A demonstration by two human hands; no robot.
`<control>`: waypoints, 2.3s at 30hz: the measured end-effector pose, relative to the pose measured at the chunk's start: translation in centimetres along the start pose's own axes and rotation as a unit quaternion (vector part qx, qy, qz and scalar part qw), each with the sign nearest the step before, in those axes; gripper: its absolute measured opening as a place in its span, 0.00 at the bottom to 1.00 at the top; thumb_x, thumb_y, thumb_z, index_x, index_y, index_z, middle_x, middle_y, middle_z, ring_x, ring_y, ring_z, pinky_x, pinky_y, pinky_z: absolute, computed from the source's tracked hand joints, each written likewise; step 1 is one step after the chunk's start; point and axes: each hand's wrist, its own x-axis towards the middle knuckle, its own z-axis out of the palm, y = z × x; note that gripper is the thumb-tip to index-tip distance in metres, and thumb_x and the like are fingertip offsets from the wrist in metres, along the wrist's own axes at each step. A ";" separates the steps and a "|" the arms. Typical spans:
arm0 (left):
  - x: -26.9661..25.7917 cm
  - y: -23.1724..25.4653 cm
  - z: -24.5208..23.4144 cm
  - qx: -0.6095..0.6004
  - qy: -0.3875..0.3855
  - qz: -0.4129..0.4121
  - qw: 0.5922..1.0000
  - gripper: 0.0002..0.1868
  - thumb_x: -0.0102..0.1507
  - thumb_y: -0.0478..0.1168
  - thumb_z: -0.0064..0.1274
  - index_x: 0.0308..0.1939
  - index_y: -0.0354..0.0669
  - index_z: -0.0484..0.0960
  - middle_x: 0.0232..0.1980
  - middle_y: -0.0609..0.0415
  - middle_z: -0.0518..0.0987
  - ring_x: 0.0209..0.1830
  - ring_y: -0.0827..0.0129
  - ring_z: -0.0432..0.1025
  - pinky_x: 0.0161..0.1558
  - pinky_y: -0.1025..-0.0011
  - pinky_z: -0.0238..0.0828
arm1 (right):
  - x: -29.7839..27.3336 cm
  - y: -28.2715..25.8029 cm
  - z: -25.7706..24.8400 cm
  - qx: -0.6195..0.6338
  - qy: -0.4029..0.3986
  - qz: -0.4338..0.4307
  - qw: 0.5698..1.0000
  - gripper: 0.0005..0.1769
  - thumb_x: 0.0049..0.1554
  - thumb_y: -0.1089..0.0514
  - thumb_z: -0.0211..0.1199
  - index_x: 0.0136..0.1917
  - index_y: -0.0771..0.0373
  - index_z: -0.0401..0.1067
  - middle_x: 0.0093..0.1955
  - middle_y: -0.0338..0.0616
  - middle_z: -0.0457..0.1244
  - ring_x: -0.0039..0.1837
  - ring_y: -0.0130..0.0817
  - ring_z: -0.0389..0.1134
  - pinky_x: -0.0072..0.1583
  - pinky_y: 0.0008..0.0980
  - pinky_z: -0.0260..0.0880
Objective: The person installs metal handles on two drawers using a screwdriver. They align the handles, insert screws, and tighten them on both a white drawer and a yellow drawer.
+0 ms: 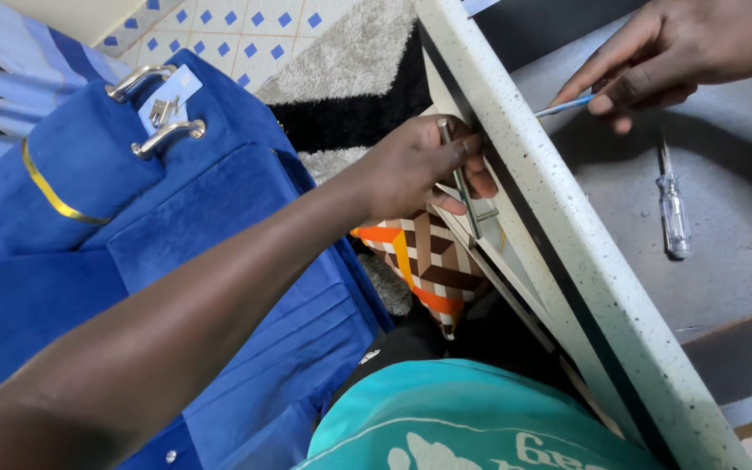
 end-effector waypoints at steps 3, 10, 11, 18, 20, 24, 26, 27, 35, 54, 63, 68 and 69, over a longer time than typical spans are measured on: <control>0.0 -0.3 0.1 0.065 0.010 0.045 0.997 0.19 0.74 0.48 0.32 0.48 0.40 0.75 0.46 0.52 0.85 0.53 0.69 0.81 0.50 0.67 0.86 | -0.9 -1.5 0.1 -0.012 -0.017 0.019 1.000 0.19 0.65 0.49 0.57 0.69 0.43 0.73 0.32 0.48 0.64 0.25 0.37 0.61 0.30 0.40 0.61; -0.4 -1.2 -0.3 0.083 0.024 0.106 0.991 0.15 0.74 0.43 0.35 0.53 0.37 0.72 0.47 0.50 0.83 0.51 0.69 0.81 0.50 0.71 0.86 | 1.7 1.6 -0.3 0.167 -0.117 -0.007 0.979 0.19 0.65 0.51 0.56 0.68 0.50 0.74 0.27 0.47 0.58 0.23 0.33 0.53 0.26 0.37 0.50; -0.6 -1.4 -0.2 0.074 0.035 0.113 0.990 0.14 0.74 0.43 0.36 0.54 0.37 0.72 0.48 0.50 0.83 0.51 0.69 0.81 0.49 0.71 0.86 | 2.4 1.9 -0.3 0.215 -0.149 -0.020 0.965 0.20 0.65 0.53 0.56 0.69 0.51 0.73 0.27 0.47 0.57 0.23 0.32 0.51 0.25 0.36 0.48; -0.6 -2.3 1.1 -0.002 0.078 0.139 0.987 0.21 0.76 0.50 0.36 0.52 0.35 0.75 0.47 0.51 0.82 0.50 0.70 0.80 0.50 0.71 0.84 | 2.8 2.1 -0.7 0.101 -0.127 -0.097 0.982 0.21 0.66 0.52 0.59 0.71 0.54 0.72 0.29 0.46 0.62 0.28 0.34 0.58 0.30 0.40 0.57; -0.3 -2.2 1.4 0.041 0.096 0.129 0.986 0.20 0.76 0.51 0.34 0.51 0.37 0.73 0.41 0.52 0.81 0.42 0.70 0.79 0.44 0.71 0.81 | 2.3 2.3 -0.5 0.182 -0.185 -0.244 0.934 0.23 0.67 0.52 0.57 0.73 0.59 0.70 0.29 0.40 0.60 0.32 0.29 0.60 0.32 0.37 0.62; -0.4 -2.2 1.9 0.124 0.126 0.135 0.975 0.17 0.75 0.49 0.32 0.49 0.38 0.69 0.36 0.55 0.78 0.33 0.72 0.76 0.36 0.71 0.77 | 2.6 2.5 0.0 0.215 -0.171 -0.008 0.961 0.21 0.62 0.52 0.60 0.68 0.53 0.74 0.25 0.43 0.53 0.27 0.32 0.52 0.30 0.38 0.51; -0.9 -2.6 2.2 0.117 0.134 0.155 0.972 0.15 0.76 0.45 0.32 0.49 0.37 0.68 0.35 0.53 0.77 0.33 0.71 0.75 0.37 0.70 0.75 | 3.3 2.8 0.3 0.212 -0.160 0.018 0.964 0.18 0.63 0.52 0.60 0.66 0.54 0.75 0.24 0.46 0.53 0.26 0.36 0.51 0.30 0.42 0.48; -0.9 -2.8 2.3 0.111 0.136 0.164 0.971 0.14 0.76 0.43 0.32 0.49 0.36 0.68 0.35 0.53 0.77 0.32 0.70 0.75 0.37 0.69 0.74 | 3.6 3.0 0.7 0.207 -0.155 0.029 0.965 0.17 0.64 0.53 0.61 0.65 0.55 0.75 0.24 0.47 0.53 0.25 0.38 0.50 0.30 0.43 0.47; -0.3 -3.5 2.4 0.090 0.141 0.174 0.970 0.12 0.76 0.42 0.32 0.53 0.37 0.66 0.36 0.54 0.76 0.34 0.71 0.76 0.40 0.70 0.76 | 2.8 3.3 3.5 0.213 -0.067 -0.015 0.975 0.15 0.62 0.57 0.64 0.61 0.60 0.81 0.25 0.52 0.59 0.27 0.39 0.58 0.30 0.45 0.60; -0.1 -1.9 2.9 0.001 0.105 0.098 0.990 0.19 0.76 0.51 0.28 0.53 0.39 0.66 0.31 0.57 0.72 0.30 0.73 0.74 0.31 0.73 0.79 | 1.7 4.1 4.9 0.031 0.181 -0.332 0.925 0.11 0.55 0.58 0.67 0.51 0.59 0.84 0.50 0.44 0.74 0.54 0.34 0.77 0.61 0.37 0.74; 0.3 -0.7 1.5 -0.166 0.022 -0.023 0.986 0.22 0.76 0.51 0.28 0.43 0.35 0.69 0.25 0.51 0.74 0.27 0.65 0.80 0.25 0.70 0.79 | 1.8 3.6 4.4 0.052 0.199 -0.406 0.890 0.11 0.56 0.59 0.66 0.52 0.60 0.81 0.51 0.45 0.74 0.54 0.33 0.78 0.59 0.35 0.75; 0.2 -1.2 0.7 -0.248 -0.021 -0.059 0.967 0.21 0.76 0.50 0.32 0.43 0.35 0.70 0.26 0.50 0.76 0.25 0.61 0.77 0.22 0.71 0.75 | 1.2 3.7 5.8 0.063 0.229 -0.416 0.878 0.10 0.57 0.60 0.64 0.52 0.60 0.80 0.52 0.47 0.73 0.57 0.34 0.76 0.61 0.33 0.73; 0.2 -1.2 0.6 -0.255 -0.031 -0.058 0.965 0.21 0.76 0.51 0.32 0.43 0.36 0.70 0.26 0.50 0.76 0.23 0.61 0.76 0.21 0.72 0.72 | 1.0 3.8 5.9 0.068 0.228 -0.411 0.880 0.10 0.57 0.60 0.64 0.53 0.61 0.79 0.52 0.47 0.73 0.56 0.35 0.76 0.61 0.34 0.73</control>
